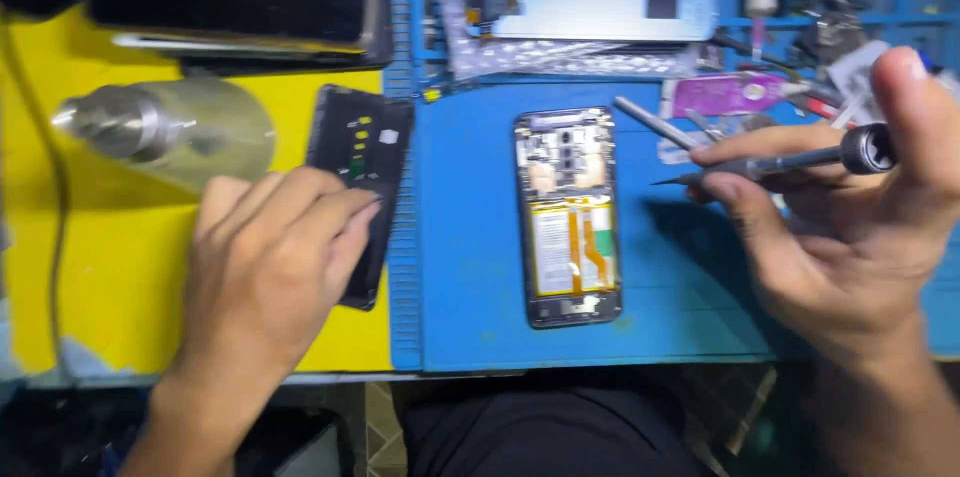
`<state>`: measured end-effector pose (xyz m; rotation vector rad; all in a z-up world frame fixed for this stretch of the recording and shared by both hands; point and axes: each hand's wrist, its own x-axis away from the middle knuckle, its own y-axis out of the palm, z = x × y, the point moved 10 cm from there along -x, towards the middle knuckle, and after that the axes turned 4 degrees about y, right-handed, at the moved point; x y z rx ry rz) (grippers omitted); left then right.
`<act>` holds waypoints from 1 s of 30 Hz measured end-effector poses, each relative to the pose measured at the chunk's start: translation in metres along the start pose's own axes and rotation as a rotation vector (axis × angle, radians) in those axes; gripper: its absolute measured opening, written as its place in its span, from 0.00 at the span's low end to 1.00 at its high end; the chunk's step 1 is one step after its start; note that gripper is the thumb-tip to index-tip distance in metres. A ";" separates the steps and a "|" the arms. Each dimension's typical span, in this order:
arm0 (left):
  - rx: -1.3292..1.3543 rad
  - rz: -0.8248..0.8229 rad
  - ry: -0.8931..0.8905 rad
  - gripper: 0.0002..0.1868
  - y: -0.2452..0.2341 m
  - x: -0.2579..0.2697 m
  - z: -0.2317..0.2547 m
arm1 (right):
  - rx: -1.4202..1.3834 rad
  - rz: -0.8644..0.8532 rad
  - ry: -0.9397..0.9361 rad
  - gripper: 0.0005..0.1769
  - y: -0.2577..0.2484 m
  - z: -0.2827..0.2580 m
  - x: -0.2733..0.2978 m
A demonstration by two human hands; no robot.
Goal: Disassembling a mobile phone by removing internal screws and components on a repair mat.
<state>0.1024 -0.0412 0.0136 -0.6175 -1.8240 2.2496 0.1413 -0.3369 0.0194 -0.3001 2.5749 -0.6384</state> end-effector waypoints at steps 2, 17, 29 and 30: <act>-0.005 -0.007 0.001 0.04 0.003 -0.002 0.003 | 0.021 0.076 0.001 0.51 -0.005 0.005 0.018; 0.553 -0.037 0.240 0.09 0.037 -0.040 0.088 | 0.049 -0.031 -0.042 0.40 0.002 -0.027 0.056; 0.730 -0.057 0.371 0.05 0.067 -0.054 0.136 | -0.084 0.050 -0.088 0.44 0.005 -0.035 0.079; 0.730 -0.043 0.366 0.05 0.066 -0.054 0.136 | -0.077 0.016 -0.114 0.47 0.007 -0.035 0.078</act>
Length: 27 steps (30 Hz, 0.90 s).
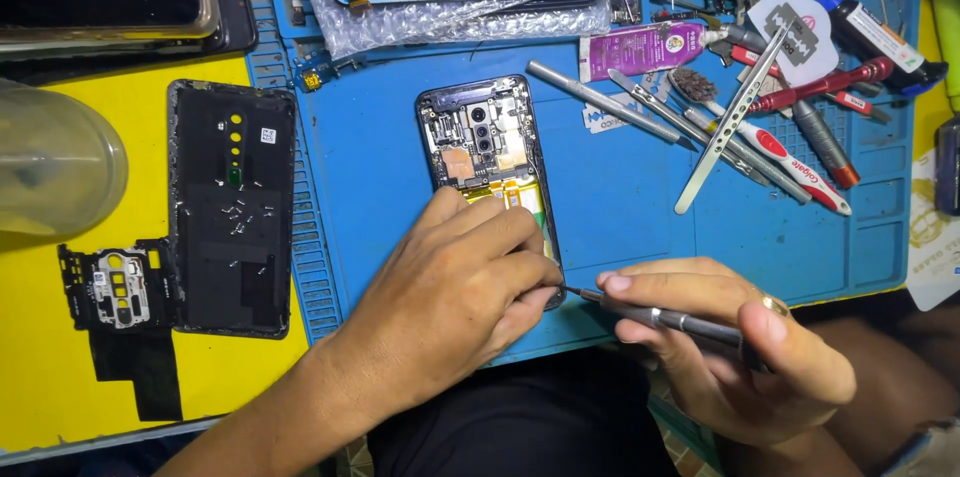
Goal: Disassembling a mobile phone by removing internal screws and components on a repair mat.
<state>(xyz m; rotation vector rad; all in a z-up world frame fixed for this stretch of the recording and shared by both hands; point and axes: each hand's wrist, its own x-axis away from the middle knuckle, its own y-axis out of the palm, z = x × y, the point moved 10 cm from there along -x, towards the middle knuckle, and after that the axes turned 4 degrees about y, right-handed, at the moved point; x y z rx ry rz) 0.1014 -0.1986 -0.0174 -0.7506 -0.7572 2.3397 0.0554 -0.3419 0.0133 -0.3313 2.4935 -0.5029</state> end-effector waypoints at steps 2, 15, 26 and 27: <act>0.019 -0.002 -0.002 0.04 0.000 -0.001 0.000 | -0.008 0.008 0.001 0.47 0.000 0.001 0.003; 0.049 0.010 -0.008 0.04 -0.001 0.000 0.000 | -0.069 -0.018 0.185 0.06 -0.005 -0.001 0.006; 0.050 -0.014 0.001 0.03 0.003 -0.001 0.001 | 0.044 -0.158 0.029 0.30 0.006 -0.018 -0.011; 0.049 -0.031 0.004 0.03 0.005 -0.001 0.002 | 0.005 -0.215 0.081 0.16 0.009 -0.016 -0.009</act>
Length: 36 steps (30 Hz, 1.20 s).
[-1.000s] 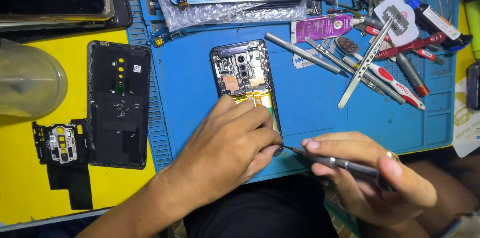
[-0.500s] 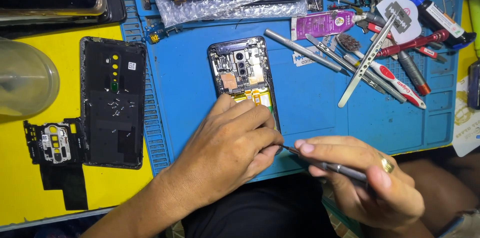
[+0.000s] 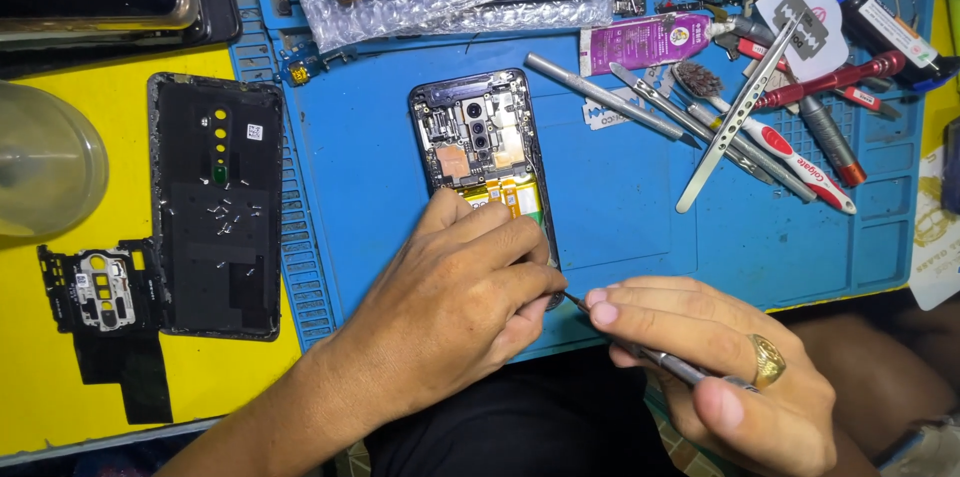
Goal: Disassembling a mobile phone by removing internal screws and components on a repair mat.
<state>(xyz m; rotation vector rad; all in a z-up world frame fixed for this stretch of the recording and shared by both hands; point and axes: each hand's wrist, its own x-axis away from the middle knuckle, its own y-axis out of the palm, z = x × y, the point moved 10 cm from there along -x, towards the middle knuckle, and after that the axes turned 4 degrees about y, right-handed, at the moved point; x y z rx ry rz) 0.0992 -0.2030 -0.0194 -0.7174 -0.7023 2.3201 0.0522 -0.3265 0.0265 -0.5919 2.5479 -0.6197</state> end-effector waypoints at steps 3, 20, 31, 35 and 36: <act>-0.011 -0.010 0.005 0.08 0.001 0.001 0.000 | -0.093 -0.045 0.248 0.23 0.002 0.020 0.001; -0.992 -0.449 0.185 0.36 0.003 -0.001 0.006 | 0.092 0.177 -0.079 0.17 -0.006 -0.008 -0.007; -1.063 -0.518 0.362 0.10 0.026 -0.025 0.011 | 0.165 0.234 -0.122 0.14 -0.014 -0.012 -0.011; -1.026 -0.621 0.323 0.09 0.036 -0.027 0.002 | 0.198 0.243 -0.141 0.11 -0.018 -0.015 -0.017; -1.015 -0.628 0.308 0.08 0.038 -0.028 0.001 | 0.223 0.244 -0.148 0.11 -0.019 -0.017 -0.019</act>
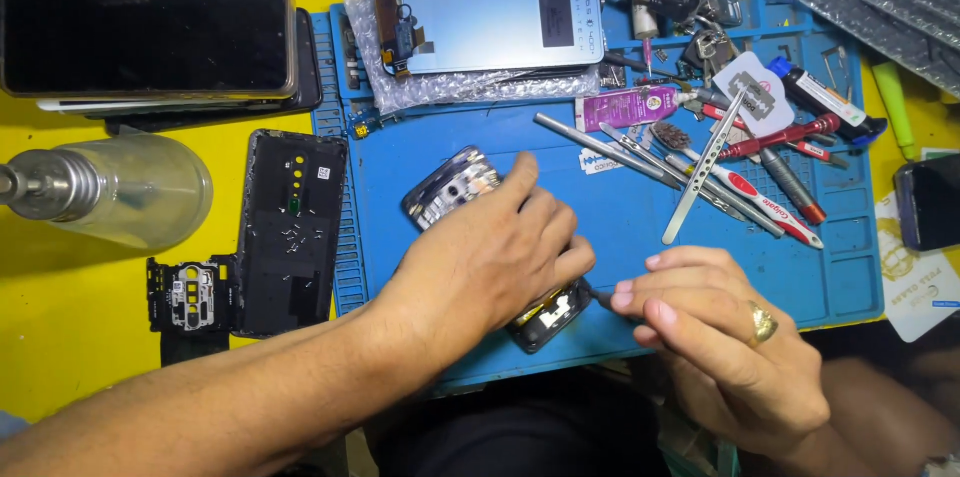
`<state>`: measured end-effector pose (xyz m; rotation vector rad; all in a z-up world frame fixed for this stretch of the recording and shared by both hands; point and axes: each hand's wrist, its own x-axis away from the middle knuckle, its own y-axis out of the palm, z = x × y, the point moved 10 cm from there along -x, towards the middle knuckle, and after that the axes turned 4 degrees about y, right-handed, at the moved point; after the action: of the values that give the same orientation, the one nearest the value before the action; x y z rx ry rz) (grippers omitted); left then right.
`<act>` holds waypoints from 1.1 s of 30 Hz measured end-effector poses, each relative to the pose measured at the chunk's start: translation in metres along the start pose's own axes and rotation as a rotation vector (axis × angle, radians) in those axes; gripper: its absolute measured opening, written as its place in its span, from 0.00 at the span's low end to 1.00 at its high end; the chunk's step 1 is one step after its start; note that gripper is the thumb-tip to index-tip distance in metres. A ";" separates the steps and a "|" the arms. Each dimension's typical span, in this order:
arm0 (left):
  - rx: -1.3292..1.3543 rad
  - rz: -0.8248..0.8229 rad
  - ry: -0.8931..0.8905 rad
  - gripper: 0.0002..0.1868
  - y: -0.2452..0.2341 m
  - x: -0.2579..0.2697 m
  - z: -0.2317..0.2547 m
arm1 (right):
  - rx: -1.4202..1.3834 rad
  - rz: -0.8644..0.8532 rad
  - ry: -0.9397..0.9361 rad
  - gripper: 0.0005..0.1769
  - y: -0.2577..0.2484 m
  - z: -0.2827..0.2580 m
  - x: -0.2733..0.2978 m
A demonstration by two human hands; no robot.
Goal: Disassembling a mobile phone by removing internal screws and components on a repair mat.
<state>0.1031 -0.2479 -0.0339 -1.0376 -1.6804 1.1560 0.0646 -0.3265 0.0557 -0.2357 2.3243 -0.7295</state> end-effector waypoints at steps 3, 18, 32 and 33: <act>-0.003 0.055 -0.081 0.11 0.002 0.008 -0.010 | 0.008 -0.021 -0.004 0.13 -0.005 0.009 -0.001; 0.354 0.291 -0.392 0.47 -0.025 0.078 -0.031 | 0.082 -0.136 -0.021 0.24 0.007 0.032 -0.028; 0.353 0.306 -0.906 0.07 -0.014 0.230 -0.074 | 0.092 -0.324 0.035 0.32 0.018 0.071 -0.001; 0.362 0.307 -0.889 0.06 -0.011 0.227 -0.074 | 0.184 -0.324 -0.002 0.35 0.014 0.083 0.009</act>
<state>0.0985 -0.0185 0.0337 -0.5740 -1.8567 2.2566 0.1130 -0.3546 -0.0077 -0.5368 2.2237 -1.0941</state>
